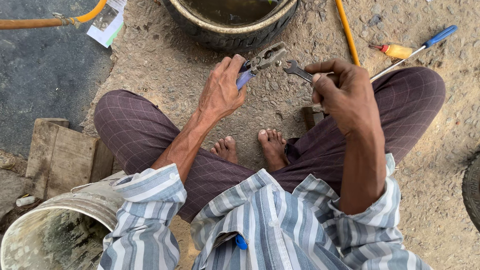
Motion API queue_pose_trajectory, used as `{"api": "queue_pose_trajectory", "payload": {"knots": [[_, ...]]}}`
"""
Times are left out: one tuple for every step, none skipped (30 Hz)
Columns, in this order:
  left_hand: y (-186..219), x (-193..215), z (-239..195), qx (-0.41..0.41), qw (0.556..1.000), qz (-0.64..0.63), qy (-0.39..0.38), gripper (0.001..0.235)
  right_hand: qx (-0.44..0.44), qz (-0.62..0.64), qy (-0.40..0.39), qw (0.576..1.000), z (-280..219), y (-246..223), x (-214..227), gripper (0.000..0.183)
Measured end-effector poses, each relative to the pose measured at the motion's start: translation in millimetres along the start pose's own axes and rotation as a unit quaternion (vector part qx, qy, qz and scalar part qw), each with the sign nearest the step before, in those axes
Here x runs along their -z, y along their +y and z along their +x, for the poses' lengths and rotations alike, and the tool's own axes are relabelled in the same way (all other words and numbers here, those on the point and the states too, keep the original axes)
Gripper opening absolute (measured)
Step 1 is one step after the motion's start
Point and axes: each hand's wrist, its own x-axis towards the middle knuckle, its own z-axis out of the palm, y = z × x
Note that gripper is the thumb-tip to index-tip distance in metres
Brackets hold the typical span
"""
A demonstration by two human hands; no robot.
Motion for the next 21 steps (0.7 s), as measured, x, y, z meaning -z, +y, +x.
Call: {"api": "queue_pose_trajectory", "payload": {"knots": [[1, 1, 0, -0.005, 1.0, 0.002, 0.002, 0.045, 0.009, -0.006, 0.0, 1.0, 1, -2, 2, 0.022], [2, 1, 0, -0.01, 1.0, 0.004, 0.004, 0.046, 0.019, -0.013, 0.001, 1.0, 3, -3, 3, 0.022], [2, 1, 0, -0.015, 1.0, 0.007, 0.006, 0.047, 0.02, -0.019, -0.003, 1.0, 5, -5, 4, 0.022], [2, 2, -1, -0.018, 1.0, 0.011, 0.006, 0.046, 0.022, -0.026, -0.007, 0.999, 7, -6, 5, 0.022], [3, 2, -1, -0.02, 1.0, 0.016, 0.006, 0.045, 0.024, -0.032, -0.012, 0.999, 8, -7, 6, 0.023], [3, 1, -1, -0.023, 1.0, 0.02, 0.007, 0.044, 0.02, -0.043, -0.015, 0.999, 9, -8, 6, 0.022], [3, 1, -1, -0.023, 0.999, 0.023, 0.006, 0.044, 0.017, -0.054, -0.017, 0.998, 11, -9, 8, 0.022], [2, 0, -1, -0.023, 0.999, 0.027, 0.005, 0.043, 0.013, -0.064, -0.019, 0.998, 12, -10, 9, 0.022], [2, 0, -1, -0.023, 0.999, 0.03, 0.004, 0.043, 0.014, -0.075, -0.024, 0.997, 13, -11, 10, 0.022], [1, -1, -1, -0.022, 0.999, 0.033, 0.002, 0.044, 0.015, -0.086, -0.028, 0.996, 13, -11, 10, 0.022], [1, -1, -1, -0.021, 0.999, 0.036, 0.001, 0.045, 0.016, -0.097, -0.032, 0.995, 14, -11, 11, 0.022], [1, -2, -1, -0.02, 0.999, 0.039, -0.001, 0.045, 0.02, -0.105, -0.034, 0.994, 14, -12, 11, 0.023], [1, -3, -1, -0.019, 0.999, 0.04, -0.004, 0.045, 0.025, -0.112, -0.035, 0.993, 15, -12, 11, 0.023], [1, -3, 0, -0.018, 0.999, 0.041, -0.006, 0.045, 0.029, -0.12, -0.037, 0.992, 15, -12, 11, 0.023], [1, -3, 0, -0.017, 0.999, 0.042, -0.008, 0.044, 0.032, -0.117, -0.041, 0.992, 16, -13, 10, 0.023], [1, -3, 0, -0.02, 0.999, 0.042, -0.006, 0.044, 0.035, -0.114, -0.044, 0.992, 17, -13, 10, 0.023], [0, -3, 0, -0.023, 0.999, 0.041, -0.003, 0.044, 0.038, -0.111, -0.048, 0.992, 17, -13, 10, 0.023], [1, -3, -1, -0.026, 0.999, 0.04, -0.001, 0.043, 0.039, -0.113, -0.049, 0.992, 18, -13, 9, 0.023], [0, -2, -1, -0.025, 0.999, 0.045, -0.001, 0.044, 0.04, -0.116, -0.05, 0.991, 19, -13, 9, 0.024], [1, -2, -1, -0.025, 0.998, 0.049, -0.002, 0.044, 0.041, -0.118, -0.051, 0.991, 19, -13, 10, 0.024], [1, -2, -1, -0.025, 0.998, 0.053, -0.002, 0.044, 0.038, -0.124, -0.053, 0.99, 20, -12, 10, 0.024]]}}
